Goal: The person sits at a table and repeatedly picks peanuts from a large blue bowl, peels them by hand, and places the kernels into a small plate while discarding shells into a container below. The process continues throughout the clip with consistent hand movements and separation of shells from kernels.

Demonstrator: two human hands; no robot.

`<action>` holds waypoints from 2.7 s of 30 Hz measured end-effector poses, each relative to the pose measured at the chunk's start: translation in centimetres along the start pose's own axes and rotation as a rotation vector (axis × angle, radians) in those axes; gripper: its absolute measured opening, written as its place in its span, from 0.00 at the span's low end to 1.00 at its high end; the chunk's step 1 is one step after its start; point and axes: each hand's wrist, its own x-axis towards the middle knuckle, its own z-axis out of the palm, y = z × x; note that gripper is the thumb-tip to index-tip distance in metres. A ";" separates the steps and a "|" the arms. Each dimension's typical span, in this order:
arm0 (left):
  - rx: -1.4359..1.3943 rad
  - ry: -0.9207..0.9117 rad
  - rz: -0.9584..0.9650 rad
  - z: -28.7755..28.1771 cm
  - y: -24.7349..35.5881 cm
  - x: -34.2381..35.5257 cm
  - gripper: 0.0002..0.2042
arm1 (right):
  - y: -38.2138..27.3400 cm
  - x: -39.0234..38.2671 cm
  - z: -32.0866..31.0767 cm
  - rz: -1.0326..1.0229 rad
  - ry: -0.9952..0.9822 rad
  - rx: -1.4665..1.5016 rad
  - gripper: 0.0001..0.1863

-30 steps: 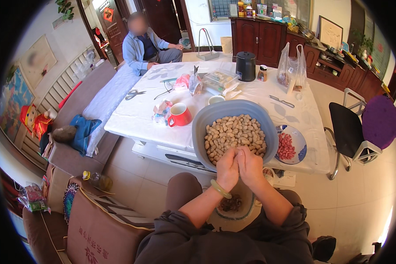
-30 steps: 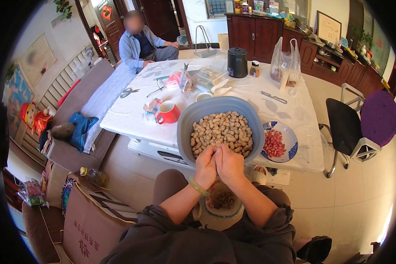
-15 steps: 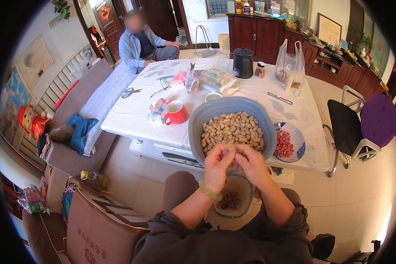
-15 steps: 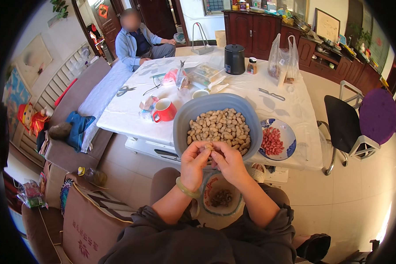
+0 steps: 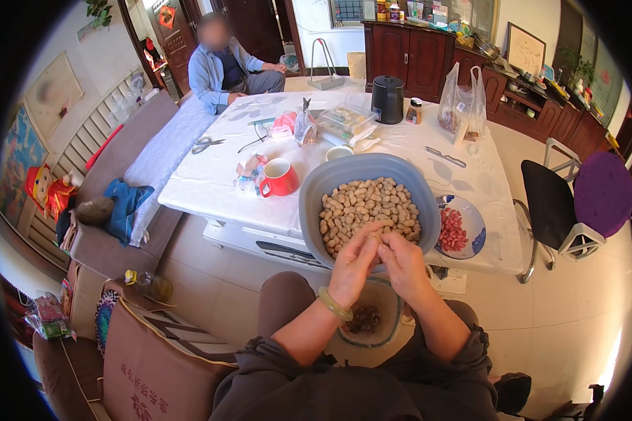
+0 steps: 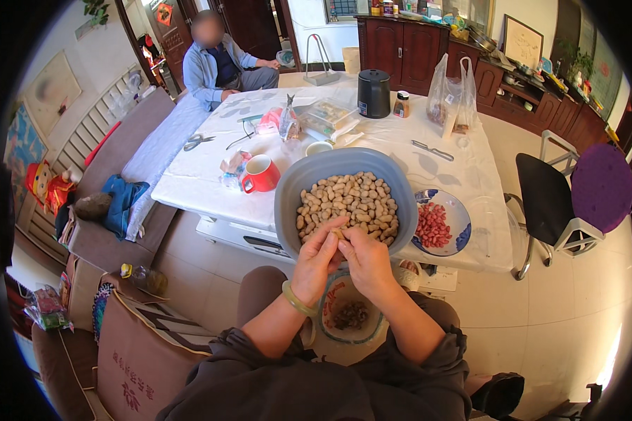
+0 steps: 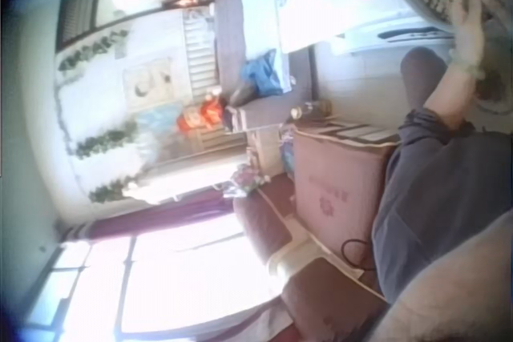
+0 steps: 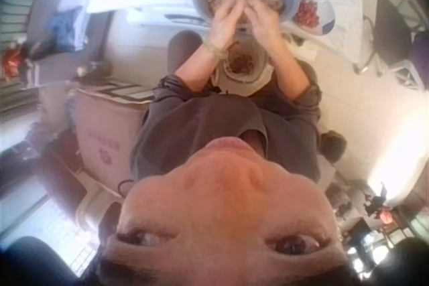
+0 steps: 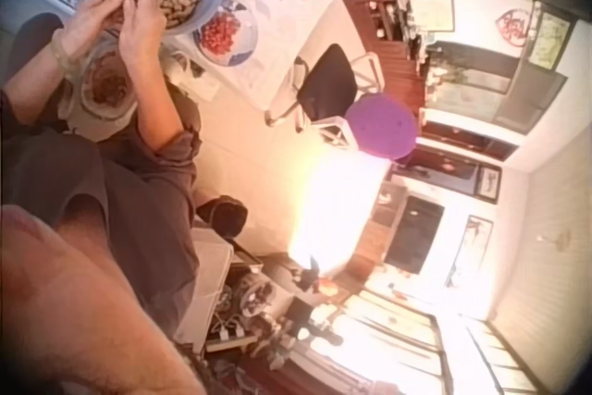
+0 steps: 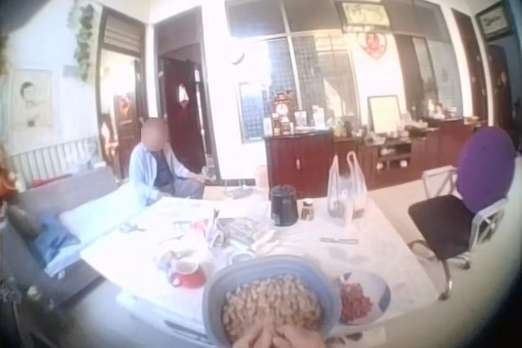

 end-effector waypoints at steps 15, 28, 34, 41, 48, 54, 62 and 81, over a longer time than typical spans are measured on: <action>0.016 0.104 0.086 0.5 -1.7 -0.1 0.15 | -0.4 -0.2 1.1 -0.025 0.134 -0.033 0.06; -0.109 0.192 0.086 0.5 -3.5 0.2 0.14 | 0.1 -0.1 1.4 -0.031 0.193 -0.080 0.07; -0.237 0.137 0.010 -0.3 -2.7 0.5 0.16 | -0.2 0.3 0.9 0.153 0.067 0.138 0.08; -0.418 0.073 -0.154 -0.9 -1.7 1.0 0.15 | 0.9 0.6 0.0 0.269 -0.022 0.434 0.08; -0.444 0.025 -0.187 -1.8 -2.3 1.2 0.13 | 1.9 0.7 0.0 0.267 -0.079 0.599 0.08; -0.502 0.038 -0.230 -2.2 -2.5 1.5 0.12 | 1.6 0.8 0.0 0.175 -0.058 0.509 0.06; -0.571 -0.046 -0.219 -2.4 -2.6 1.6 0.11 | 2.1 0.8 0.0 0.109 -0.026 0.453 0.05; -0.393 0.026 -0.215 -3.9 -1.6 1.5 0.13 | 1.3 0.8 -1.3 0.164 0.005 0.253 0.09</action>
